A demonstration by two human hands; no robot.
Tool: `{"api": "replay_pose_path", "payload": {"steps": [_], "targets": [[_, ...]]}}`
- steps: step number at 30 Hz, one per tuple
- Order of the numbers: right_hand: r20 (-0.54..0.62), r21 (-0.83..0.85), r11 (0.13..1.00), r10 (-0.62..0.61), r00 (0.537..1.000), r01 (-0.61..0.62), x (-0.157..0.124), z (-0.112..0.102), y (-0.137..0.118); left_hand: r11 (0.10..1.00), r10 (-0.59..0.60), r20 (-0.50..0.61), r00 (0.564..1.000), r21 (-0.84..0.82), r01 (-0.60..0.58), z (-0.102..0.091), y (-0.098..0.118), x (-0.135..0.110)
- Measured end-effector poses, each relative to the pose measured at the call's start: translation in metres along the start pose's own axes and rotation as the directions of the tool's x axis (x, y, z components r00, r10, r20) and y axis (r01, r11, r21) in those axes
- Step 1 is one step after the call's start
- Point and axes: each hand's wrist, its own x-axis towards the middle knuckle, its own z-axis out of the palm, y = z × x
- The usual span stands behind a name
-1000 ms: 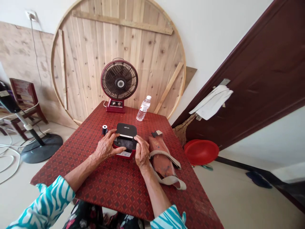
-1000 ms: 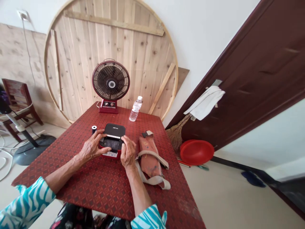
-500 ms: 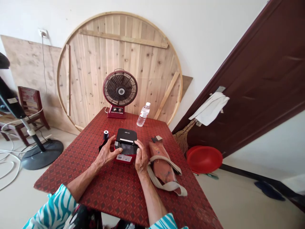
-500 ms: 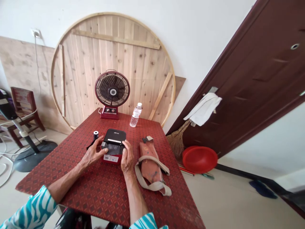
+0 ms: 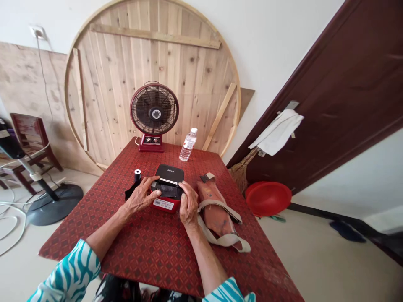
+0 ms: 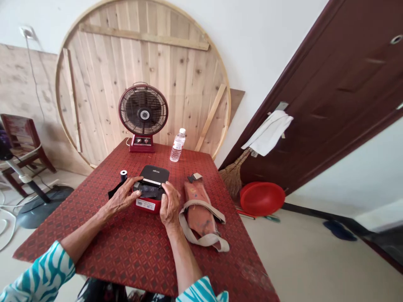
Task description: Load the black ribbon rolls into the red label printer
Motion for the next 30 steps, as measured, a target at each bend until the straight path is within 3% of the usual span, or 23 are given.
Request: {"api": "replay_pose_path", "payload": {"steps": [9, 13, 16, 18, 21, 25, 30], "targets": [[0.035, -0.051, 0.999, 0.004, 0.999, -0.002, 0.001, -0.003, -0.001, 0.998, 0.016, 0.035, 0.999, 0.063, -0.018, -0.006, 0.001, 0.009], [0.022, 0.016, 0.998, 0.063, 0.998, -0.063, -0.001, 0.0, -0.002, 0.991, 0.003, 0.035, 0.999, -0.137, 0.002, -0.008, -0.005, 0.005], [-0.009, 0.12, 0.984, 0.131, 0.991, -0.129, -0.001, 0.005, -0.003, 0.942, -0.074, 0.006, 0.997, -0.328, 0.072, -0.009, -0.009, 0.001], [-0.051, 0.174, 0.971, 0.172, 0.984, -0.161, 0.0, 0.008, -0.002, 0.928, -0.122, -0.021, 0.992, -0.356, 0.107, -0.008, -0.011, 0.0], [-0.103, 0.216, 0.936, 0.303, 0.947, -0.276, 0.0, 0.014, 0.0, 0.908, -0.19, -0.044, 0.981, -0.387, 0.159, -0.007, -0.012, 0.001], [-0.064, 0.286, 0.833, 0.51, 0.858, -0.473, -0.001, 0.022, -0.001, 0.872, -0.267, -0.079, 0.96, -0.443, 0.206, -0.004, -0.012, 0.006], [-0.033, 0.409, 0.74, 0.597, 0.801, -0.535, 0.001, 0.024, 0.002, 0.798, -0.374, -0.081, 0.924, -0.535, 0.277, 0.0, -0.007, 0.008]]}}
